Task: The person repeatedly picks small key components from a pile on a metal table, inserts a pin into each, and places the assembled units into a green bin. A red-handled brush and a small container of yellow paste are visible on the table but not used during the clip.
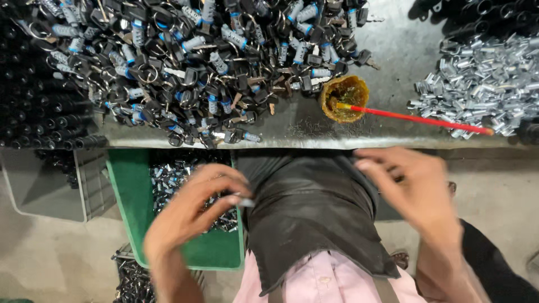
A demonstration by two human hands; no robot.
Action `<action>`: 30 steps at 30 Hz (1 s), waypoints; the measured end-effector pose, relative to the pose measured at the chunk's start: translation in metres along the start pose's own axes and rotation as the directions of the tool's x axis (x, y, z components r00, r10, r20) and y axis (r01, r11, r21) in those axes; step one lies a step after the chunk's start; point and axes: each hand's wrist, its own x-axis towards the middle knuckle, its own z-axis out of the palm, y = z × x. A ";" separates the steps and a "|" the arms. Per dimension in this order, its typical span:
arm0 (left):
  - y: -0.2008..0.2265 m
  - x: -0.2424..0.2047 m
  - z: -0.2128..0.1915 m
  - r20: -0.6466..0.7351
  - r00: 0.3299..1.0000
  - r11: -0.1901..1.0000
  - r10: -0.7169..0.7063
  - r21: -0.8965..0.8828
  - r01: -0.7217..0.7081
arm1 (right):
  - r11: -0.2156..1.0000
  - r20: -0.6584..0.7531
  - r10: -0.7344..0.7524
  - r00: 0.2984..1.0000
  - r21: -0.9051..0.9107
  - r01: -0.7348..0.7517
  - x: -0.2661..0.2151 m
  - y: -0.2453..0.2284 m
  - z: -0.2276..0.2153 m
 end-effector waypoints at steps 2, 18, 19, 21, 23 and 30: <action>-0.008 -0.021 0.003 -0.380 0.773 0.273 -0.509 0.780 0.563 | 0.999 0.113 0.037 0.993 0.014 -0.039 0.001 0.001 0.027; -0.026 0.038 0.042 -0.626 0.774 0.980 0.098 0.196 0.035 | 0.845 -0.036 -0.472 0.881 -0.304 0.440 0.035 0.018 0.120; -0.024 0.034 0.044 -0.639 0.769 0.999 -0.013 -0.031 -0.009 | 0.832 -0.034 -0.491 0.870 -0.315 0.457 0.037 0.019 0.122; -0.018 0.028 0.051 -0.586 0.777 0.876 -0.229 -0.472 -0.097 | 0.818 -0.037 -0.517 0.855 -0.313 0.482 0.040 0.021 0.124; -0.012 0.030 0.062 -0.470 0.839 0.837 -0.275 -0.546 -0.031 | 0.817 -0.051 -0.534 0.844 -0.286 0.500 0.042 0.023 0.122; -0.013 0.054 0.101 -0.352 0.867 0.810 -0.351 -0.579 0.093 | 0.629 0.095 -0.103 0.990 0.778 -0.009 0.017 0.031 0.119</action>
